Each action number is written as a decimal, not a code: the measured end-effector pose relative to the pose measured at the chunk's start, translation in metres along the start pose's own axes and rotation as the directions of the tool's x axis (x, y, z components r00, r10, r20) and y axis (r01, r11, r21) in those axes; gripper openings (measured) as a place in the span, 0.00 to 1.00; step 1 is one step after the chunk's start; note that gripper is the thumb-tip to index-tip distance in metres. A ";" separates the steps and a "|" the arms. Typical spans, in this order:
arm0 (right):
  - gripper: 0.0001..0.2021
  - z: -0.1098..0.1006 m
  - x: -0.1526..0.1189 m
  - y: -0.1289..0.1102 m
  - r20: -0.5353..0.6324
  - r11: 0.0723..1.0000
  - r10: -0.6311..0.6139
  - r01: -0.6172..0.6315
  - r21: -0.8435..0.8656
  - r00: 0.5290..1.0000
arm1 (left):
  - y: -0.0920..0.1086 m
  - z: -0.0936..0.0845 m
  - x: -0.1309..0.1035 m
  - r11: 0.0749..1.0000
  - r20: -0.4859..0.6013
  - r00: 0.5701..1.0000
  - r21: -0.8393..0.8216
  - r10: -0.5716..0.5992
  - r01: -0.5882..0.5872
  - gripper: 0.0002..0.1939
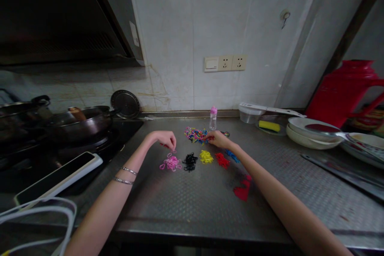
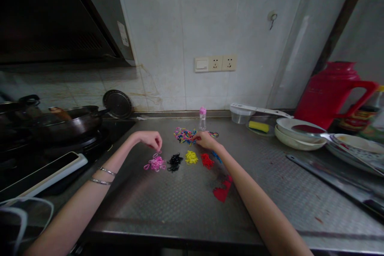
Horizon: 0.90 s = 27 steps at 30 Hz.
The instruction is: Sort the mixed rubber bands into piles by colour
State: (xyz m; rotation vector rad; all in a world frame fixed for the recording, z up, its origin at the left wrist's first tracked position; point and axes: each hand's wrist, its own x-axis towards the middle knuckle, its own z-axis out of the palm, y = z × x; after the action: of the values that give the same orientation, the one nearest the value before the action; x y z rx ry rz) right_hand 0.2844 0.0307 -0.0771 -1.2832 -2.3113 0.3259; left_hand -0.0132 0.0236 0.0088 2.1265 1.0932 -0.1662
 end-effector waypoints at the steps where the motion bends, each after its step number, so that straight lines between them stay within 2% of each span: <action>1: 0.15 0.001 0.000 0.000 0.000 1.000 0.000 0.000 0.000 1.000 | -0.002 0.003 -0.003 0.999 0.046 0.998 0.002 -0.040 0.040 0.08; 4: 0.15 0.004 0.001 0.001 -0.006 1.000 0.000 0.000 -0.009 1.000 | -0.004 0.011 -0.008 0.992 0.144 0.981 0.010 -0.128 0.128 0.09; 8: 0.15 0.005 0.001 0.000 -0.016 1.000 -0.003 0.003 -0.025 1.000 | 0.001 0.014 -0.009 0.982 0.244 0.952 0.008 -0.183 0.187 0.11; 13: 0.14 0.000 -0.001 -0.005 0.009 0.999 -0.049 0.049 -0.010 0.999 | 0.016 0.006 -0.005 0.973 0.222 0.949 -0.006 -0.223 0.230 0.14; 16: 0.12 -0.002 -0.001 -0.008 0.039 0.998 -0.064 0.064 -0.007 0.997 | 0.024 0.001 0.003 0.985 0.120 0.978 -0.017 -0.170 0.173 0.14; 19: 0.11 -0.002 -0.001 -0.009 0.043 1.000 -0.030 0.030 -0.007 0.999 | 0.032 -0.001 0.019 0.999 -0.043 0.999 0.000 -0.034 0.034 0.12; 23: 0.10 -0.001 0.000 -0.010 0.036 1.000 -0.013 0.014 -0.007 0.999 | 0.042 0.003 0.045 0.995 -0.231 0.968 0.031 0.102 -0.098 0.12; 27: 0.12 0.000 0.001 -0.011 0.037 0.998 -0.059 0.059 0.005 0.998 | 0.051 0.014 0.074 0.991 -0.362 0.924 0.022 0.128 -0.129 0.12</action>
State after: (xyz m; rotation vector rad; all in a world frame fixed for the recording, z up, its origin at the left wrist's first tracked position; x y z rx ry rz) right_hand 0.2762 0.0254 -0.0723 -1.2141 -2.3733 0.3362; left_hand 0.0742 0.0442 -0.0044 2.2745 1.1502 0.3029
